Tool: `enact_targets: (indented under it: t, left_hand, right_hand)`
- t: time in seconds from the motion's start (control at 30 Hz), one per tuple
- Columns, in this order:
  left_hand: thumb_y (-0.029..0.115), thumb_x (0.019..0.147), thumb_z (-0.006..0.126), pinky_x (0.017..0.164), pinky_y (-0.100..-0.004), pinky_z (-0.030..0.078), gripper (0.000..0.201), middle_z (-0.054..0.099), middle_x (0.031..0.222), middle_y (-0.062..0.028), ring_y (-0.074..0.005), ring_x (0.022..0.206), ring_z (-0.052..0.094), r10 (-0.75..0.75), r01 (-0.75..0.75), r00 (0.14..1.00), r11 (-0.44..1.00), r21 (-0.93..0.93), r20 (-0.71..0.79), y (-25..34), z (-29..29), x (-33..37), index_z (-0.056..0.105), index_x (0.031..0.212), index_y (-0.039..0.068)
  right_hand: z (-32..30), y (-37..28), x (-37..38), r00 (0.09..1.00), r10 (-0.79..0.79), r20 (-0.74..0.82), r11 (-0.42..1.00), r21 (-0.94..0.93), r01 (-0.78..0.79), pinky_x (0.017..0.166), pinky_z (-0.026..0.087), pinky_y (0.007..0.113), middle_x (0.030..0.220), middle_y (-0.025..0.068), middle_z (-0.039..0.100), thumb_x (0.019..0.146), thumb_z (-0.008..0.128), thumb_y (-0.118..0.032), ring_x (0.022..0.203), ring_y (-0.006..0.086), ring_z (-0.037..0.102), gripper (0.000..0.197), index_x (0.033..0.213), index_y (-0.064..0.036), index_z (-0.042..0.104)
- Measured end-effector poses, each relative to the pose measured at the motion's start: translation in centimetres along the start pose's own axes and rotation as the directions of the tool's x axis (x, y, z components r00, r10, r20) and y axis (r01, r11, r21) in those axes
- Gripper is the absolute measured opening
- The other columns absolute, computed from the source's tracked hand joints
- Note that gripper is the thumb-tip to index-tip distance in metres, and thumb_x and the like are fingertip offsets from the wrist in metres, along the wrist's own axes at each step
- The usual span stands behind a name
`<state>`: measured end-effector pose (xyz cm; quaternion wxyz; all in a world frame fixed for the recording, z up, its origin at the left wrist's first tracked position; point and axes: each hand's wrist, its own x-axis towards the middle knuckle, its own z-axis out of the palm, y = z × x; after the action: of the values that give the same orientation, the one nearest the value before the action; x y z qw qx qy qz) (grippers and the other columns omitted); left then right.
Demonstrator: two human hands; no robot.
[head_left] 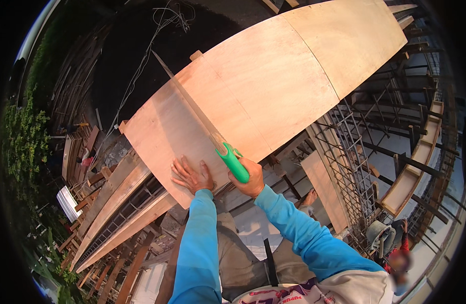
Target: The person measures a piece of plywood on a construction frame with a tape measure, marks it with a pencil using a metal square, and then cuts the wood with a hand saw.
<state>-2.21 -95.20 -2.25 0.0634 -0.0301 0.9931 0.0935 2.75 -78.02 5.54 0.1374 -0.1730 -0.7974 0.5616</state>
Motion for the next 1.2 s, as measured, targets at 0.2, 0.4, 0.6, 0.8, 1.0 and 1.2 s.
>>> enact_targets:
  t: [0.2,0.4,0.6,0.8,1.0,1.2]
  left_hand:
    - [0.047,0.092,0.052,0.115,-0.0643,-0.005,0.076,0.01,0.161,-0.0127,-0.0357,0.149,0.004,0.013,-0.013,1.0,1.0,0.006,-0.018,-0.3,0.0,-0.2,0.024,0.151,0.01]
    - [0.048,0.092,0.052,0.114,-0.065,-0.004,0.076,0.01,0.16,-0.0128,-0.0357,0.149,0.004,0.002,-0.002,1.0,1.0,-0.004,0.001,0.1,-0.4,-0.1,0.023,0.151,0.01]
    - [0.048,0.091,0.052,0.115,-0.0648,-0.004,0.077,0.009,0.16,-0.0124,-0.0358,0.149,0.004,0.006,-0.006,1.0,1.0,0.014,-0.001,-0.2,-0.1,-0.3,0.023,0.152,0.01]
    - [0.05,0.092,0.05,0.114,-0.0654,-0.004,0.076,0.008,0.16,-0.0127,-0.0367,0.149,0.002,0.006,-0.006,1.0,1.0,-0.005,0.017,0.0,0.0,-0.2,0.023,0.152,0.01]
    - [0.051,0.093,0.047,0.114,-0.0648,-0.004,0.076,0.007,0.161,-0.0138,-0.0367,0.149,0.002,0.022,-0.022,1.0,1.0,0.014,0.009,-0.7,-0.2,0.0,0.022,0.152,0.01]
    - [0.051,0.092,0.05,0.114,-0.0662,-0.003,0.077,0.01,0.161,-0.0118,-0.0362,0.149,0.004,0.008,-0.009,1.0,1.0,-0.015,-0.029,-0.4,0.6,-0.1,0.023,0.152,0.013]
  right_hand:
    - [0.3,-0.5,-0.8,0.997,0.08,0.011,0.997,-0.006,-0.08,0.058,0.05,0.038,0.072,0.0146,0.06,0.07,0.075,-0.007,0.064,0.0336,0.063,0.018,0.081,-0.0039,0.06]
    - [-0.4,0.2,-1.6,0.998,0.048,0.044,0.999,-0.011,-0.047,0.058,0.049,0.04,0.071,0.0152,0.059,0.07,0.075,-0.006,0.064,0.0359,0.061,0.02,0.082,-0.0037,0.06]
    - [0.2,-1.1,-2.5,0.994,0.106,0.013,0.994,-0.015,-0.105,0.059,0.05,0.038,0.072,0.0143,0.061,0.071,0.075,-0.005,0.064,0.0333,0.063,0.019,0.084,-0.0036,0.061]
    - [0.7,-0.4,-2.9,0.998,0.063,-0.022,0.997,-0.037,-0.064,0.057,0.049,0.038,0.071,0.0147,0.06,0.069,0.076,-0.005,0.062,0.0341,0.061,0.021,0.081,-0.0037,0.059]
    - [-1.2,-1.5,-1.8,0.958,0.282,0.052,0.948,0.136,-0.286,0.057,0.048,0.033,0.069,0.0116,0.062,0.077,0.074,-0.006,0.059,0.0216,0.062,0.018,0.081,-0.0019,0.057]
    - [-1.4,-3.4,-1.3,0.981,0.146,0.125,0.989,-0.032,-0.143,0.06,0.05,0.038,0.077,0.013,0.062,0.075,0.075,-0.009,0.068,0.0318,0.062,0.02,0.084,-0.0044,0.058]
